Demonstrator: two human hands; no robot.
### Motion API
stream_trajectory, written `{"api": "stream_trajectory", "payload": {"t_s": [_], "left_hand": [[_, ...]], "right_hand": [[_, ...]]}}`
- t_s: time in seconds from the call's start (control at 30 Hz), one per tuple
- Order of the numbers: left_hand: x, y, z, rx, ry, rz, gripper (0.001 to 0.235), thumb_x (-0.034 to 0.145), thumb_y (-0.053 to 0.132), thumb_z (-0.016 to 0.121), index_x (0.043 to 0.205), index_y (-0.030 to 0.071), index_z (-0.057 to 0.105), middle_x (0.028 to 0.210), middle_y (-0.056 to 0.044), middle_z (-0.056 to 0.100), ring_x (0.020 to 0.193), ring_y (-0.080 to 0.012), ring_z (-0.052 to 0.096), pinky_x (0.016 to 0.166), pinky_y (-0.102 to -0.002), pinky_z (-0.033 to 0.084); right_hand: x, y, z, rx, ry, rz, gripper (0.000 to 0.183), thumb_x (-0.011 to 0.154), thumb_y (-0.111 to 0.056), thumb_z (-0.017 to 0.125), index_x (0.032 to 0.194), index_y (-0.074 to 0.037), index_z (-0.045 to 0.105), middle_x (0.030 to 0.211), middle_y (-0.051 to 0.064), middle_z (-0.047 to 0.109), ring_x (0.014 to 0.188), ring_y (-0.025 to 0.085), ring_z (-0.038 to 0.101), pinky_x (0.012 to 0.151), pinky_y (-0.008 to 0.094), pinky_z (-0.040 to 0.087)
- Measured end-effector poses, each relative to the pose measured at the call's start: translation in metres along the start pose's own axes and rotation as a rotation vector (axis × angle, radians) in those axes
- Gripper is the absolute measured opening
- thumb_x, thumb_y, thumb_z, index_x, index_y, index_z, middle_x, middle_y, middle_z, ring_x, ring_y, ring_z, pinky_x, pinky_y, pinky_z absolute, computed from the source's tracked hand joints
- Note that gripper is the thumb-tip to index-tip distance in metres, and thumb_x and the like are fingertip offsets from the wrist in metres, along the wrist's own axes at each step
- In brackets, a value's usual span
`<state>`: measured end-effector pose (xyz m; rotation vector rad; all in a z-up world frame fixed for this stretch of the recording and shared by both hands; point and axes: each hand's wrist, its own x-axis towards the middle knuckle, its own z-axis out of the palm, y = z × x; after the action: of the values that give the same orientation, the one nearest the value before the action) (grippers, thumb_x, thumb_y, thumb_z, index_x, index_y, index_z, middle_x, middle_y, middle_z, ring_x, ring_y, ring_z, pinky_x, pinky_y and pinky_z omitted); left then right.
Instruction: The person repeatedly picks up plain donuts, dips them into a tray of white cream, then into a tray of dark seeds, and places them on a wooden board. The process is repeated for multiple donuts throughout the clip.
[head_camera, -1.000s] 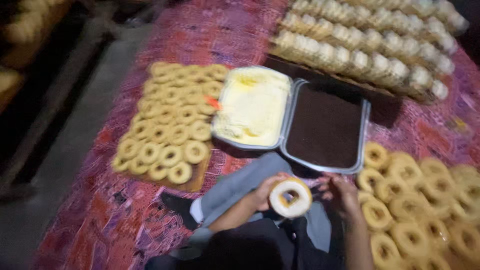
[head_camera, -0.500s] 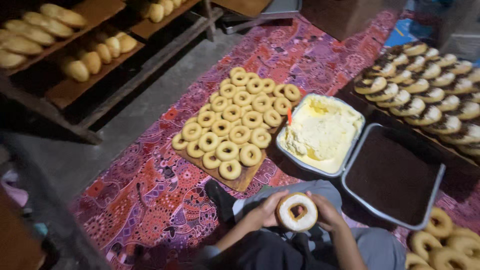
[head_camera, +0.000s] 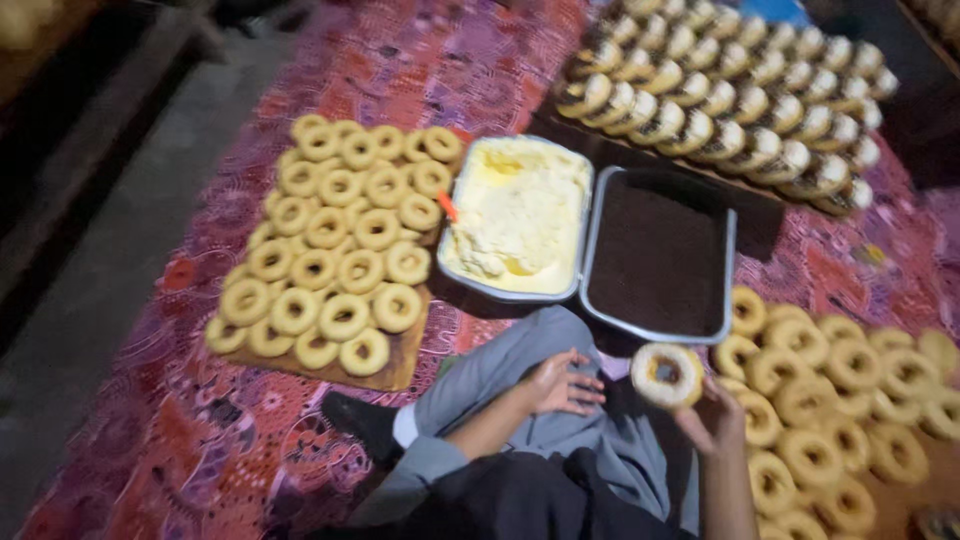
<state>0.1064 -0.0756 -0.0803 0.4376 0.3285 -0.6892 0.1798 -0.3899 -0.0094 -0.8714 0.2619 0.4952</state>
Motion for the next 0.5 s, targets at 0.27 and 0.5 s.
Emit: {"api": "stream_trajectory", "payload": {"t_s": [0.27, 0.5], "left_hand": [[0.009, 0.040, 0.000, -0.168, -0.301, -0.219, 0.050, 0.105, 0.059, 0.045, 0.140, 0.023, 0.056, 0.151, -0.025, 0.050, 0.140, -0.0448, 0.048, 0.110, -0.072, 0.036], [0.005, 0.055, 0.010, -0.300, -0.359, -0.271, 0.049, 0.105, 0.059, 0.045, 0.137, 0.025, 0.058, 0.152, -0.024, 0.050, 0.140, -0.0444, 0.047, 0.108, -0.071, 0.038]], "right_hand": [[0.100, -0.078, 0.002, -0.116, -0.097, 0.102, 0.043, 0.089, -0.022, 0.059, 0.126, -0.001, 0.066, 0.126, 0.013, 0.071, 0.118, 0.029, 0.065, 0.109, 0.048, 0.045], [0.185, -0.117, 0.058, -0.204, -0.077, -0.071, 0.045, 0.095, -0.013, 0.058, 0.137, 0.002, 0.060, 0.122, 0.011, 0.069, 0.113, 0.023, 0.068, 0.107, 0.042, 0.053]]}}
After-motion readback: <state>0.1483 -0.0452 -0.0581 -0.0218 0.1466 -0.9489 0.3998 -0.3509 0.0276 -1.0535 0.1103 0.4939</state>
